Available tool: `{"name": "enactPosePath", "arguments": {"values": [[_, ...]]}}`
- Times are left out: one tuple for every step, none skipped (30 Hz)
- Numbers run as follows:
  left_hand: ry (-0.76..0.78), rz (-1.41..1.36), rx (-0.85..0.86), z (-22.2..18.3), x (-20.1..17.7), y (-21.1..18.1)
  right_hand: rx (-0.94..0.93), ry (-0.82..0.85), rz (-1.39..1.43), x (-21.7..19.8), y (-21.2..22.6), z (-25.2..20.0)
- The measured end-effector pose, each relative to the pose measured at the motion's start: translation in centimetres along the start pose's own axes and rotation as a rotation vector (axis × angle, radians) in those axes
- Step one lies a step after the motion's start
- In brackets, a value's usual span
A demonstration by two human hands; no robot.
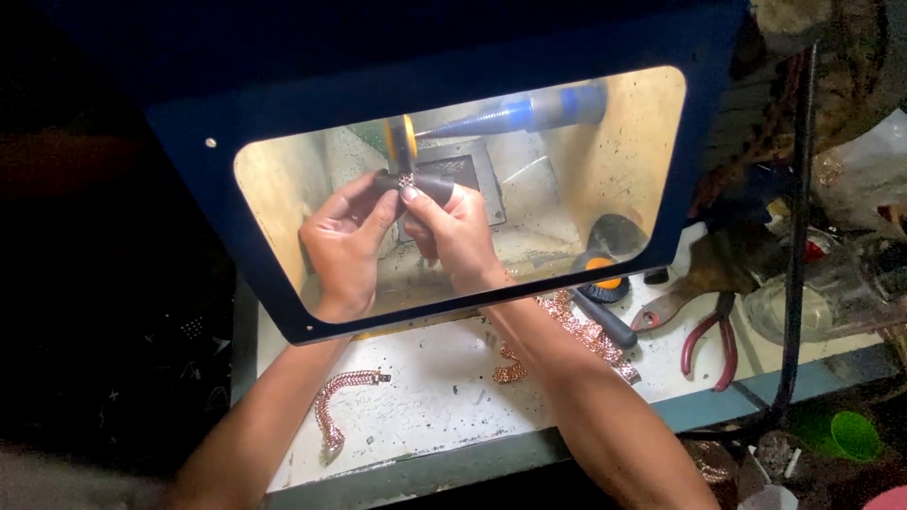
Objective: Polishing a metal jewelry chain by holding it against a rotating polishing wheel inside a protective enclosure.
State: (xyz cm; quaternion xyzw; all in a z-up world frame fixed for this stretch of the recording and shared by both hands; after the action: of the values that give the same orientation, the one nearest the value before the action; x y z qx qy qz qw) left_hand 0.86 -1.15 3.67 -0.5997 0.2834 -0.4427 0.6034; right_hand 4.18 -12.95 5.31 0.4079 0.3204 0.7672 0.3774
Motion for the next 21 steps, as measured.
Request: {"name": "enactPosePath", "arguments": {"values": [[-0.002,0.002,0.005,0.1,0.0,0.1,-0.003,0.003,0.004,-0.1,-0.5,0.0],[-0.002,-0.017,-0.002,0.1,0.0,0.2,0.008,-0.007,0.006,-0.2,-0.9,-0.1],[-0.001,-0.036,-0.008,0.0,0.0,0.4,0.018,-0.017,0.008,-0.3,-1.3,-0.3],[0.001,-0.036,-0.005,0.0,0.1,0.3,0.014,-0.018,0.009,-0.4,-1.6,-0.2],[0.000,-0.041,-0.014,0.0,0.2,0.2,0.018,-0.024,0.006,-0.6,-1.9,-0.1],[0.000,-0.047,-0.022,0.0,0.4,0.0,0.020,-0.031,0.003,-0.7,-2.2,0.0],[0.003,-0.047,-0.018,0.0,0.5,-0.1,0.015,-0.031,0.004,-0.6,-1.9,0.1],[-0.001,-0.053,-0.048,0.2,0.6,-0.2,0.032,-0.044,-0.013,-0.5,-1.7,0.3],[-0.006,-0.060,-0.079,0.3,0.8,-0.3,0.049,-0.056,-0.031,-0.5,-1.5,0.5],[-0.003,-0.057,-0.081,0.3,0.8,-0.5,0.049,-0.060,-0.030,-0.4,-1.6,0.6],[-0.006,-0.053,-0.082,0.4,0.8,-0.5,0.049,-0.062,-0.027,-0.3,-1.7,0.7],[-0.010,-0.049,-0.087,0.2,0.9,-0.5,0.053,-0.065,-0.027,-0.5,-1.8,0.6],[-0.008,-0.048,-0.094,0.3,1.1,-0.3,0.058,-0.070,-0.029,-0.7,-1.9,0.6],[-0.011,-0.049,-0.095,0.4,1.0,-0.2,0.058,-0.059,-0.042,-0.8,-2.1,0.6],[-0.013,-0.051,-0.096,0.5,1.0,-0.1,0.058,-0.047,-0.054,-0.8,-2.2,0.6],[-0.016,-0.049,-0.096,0.6,0.9,-0.1,0.060,-0.046,-0.052,-0.6,-2.0,0.7],[-0.013,-0.045,-0.094,0.7,0.8,-0.1,0.061,-0.038,-0.067,-0.5,-1.7,0.8],[-0.005,-0.044,-0.094,0.7,1.0,0.1,0.060,-0.034,-0.086,-0.6,-1.4,0.8],[-0.004,-0.044,-0.097,0.4,0.9,-0.2,0.062,-0.036,-0.087,-0.4,-1.2,0.6],[-0.012,-0.039,-0.093,0.2,1.1,-0.5,0.051,-0.039,-0.069,-0.3,-1.0,0.6],[-0.020,-0.034,-0.089,0.0,1.2,-0.9,0.039,-0.041,-0.051,-0.2,-0.7,0.6]]}}
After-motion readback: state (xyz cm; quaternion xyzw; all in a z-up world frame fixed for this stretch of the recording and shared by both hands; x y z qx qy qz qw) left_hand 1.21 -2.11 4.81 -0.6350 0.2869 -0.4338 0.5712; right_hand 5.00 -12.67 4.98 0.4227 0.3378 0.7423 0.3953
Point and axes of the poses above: each hand's wrist, its own z-axis towards the middle knuckle, its own x-axis out of the palm, y = z × x, the point moved 1 cm from there along z, towards the middle knuckle, and after that the axes turned 15 degrees about -x, right-handed, at the moved point
